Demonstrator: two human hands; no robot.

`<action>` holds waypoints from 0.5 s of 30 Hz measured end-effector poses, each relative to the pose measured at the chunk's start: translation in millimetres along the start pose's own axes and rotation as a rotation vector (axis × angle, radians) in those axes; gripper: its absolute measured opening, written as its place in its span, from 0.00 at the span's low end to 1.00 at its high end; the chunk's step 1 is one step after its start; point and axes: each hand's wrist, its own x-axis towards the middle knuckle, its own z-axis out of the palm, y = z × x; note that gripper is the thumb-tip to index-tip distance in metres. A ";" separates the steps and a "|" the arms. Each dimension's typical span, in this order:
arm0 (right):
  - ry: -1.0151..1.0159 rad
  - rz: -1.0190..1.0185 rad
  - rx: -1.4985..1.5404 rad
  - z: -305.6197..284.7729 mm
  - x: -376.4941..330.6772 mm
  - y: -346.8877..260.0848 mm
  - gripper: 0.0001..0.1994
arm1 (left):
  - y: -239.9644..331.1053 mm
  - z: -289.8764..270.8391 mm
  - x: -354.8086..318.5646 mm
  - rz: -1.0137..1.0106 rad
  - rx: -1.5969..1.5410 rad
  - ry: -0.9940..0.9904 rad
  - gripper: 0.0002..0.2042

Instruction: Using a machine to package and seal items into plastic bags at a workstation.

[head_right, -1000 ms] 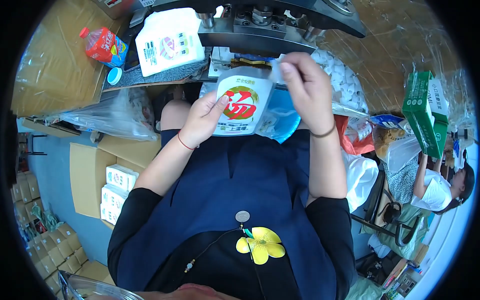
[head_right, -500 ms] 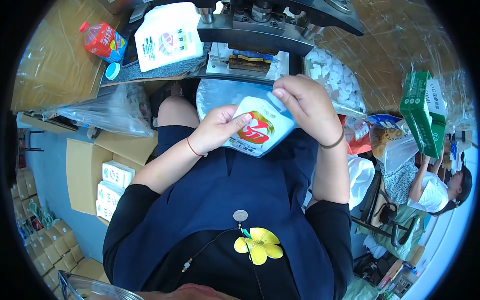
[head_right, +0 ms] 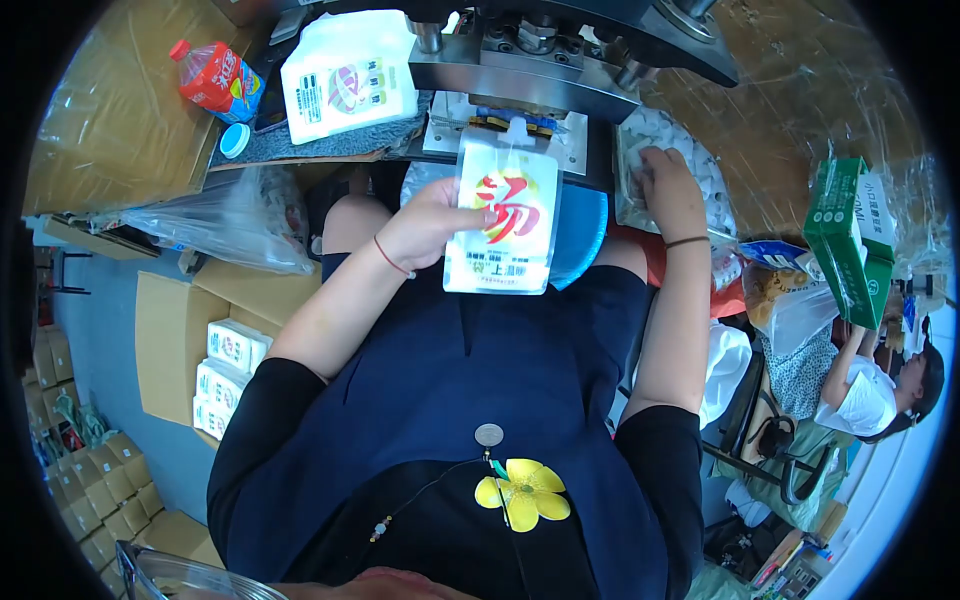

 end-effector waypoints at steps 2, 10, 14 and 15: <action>-0.018 0.057 0.083 6.0 2.8 2.3 0.19 | 8.1 -5.5 8.2 0.000 -0.048 0.012 0.19; 0.107 -0.158 0.214 14.3 2.5 11.9 0.19 | 21.0 -12.5 18.4 0.034 -0.079 0.039 0.23; 0.045 0.122 0.251 7.9 2.5 4.5 0.13 | 53.0 -64.0 16.5 0.767 0.967 0.830 0.31; 0.044 0.125 0.250 5.7 -0.3 4.0 0.13 | 65.9 -79.9 11.1 0.864 1.418 0.968 0.32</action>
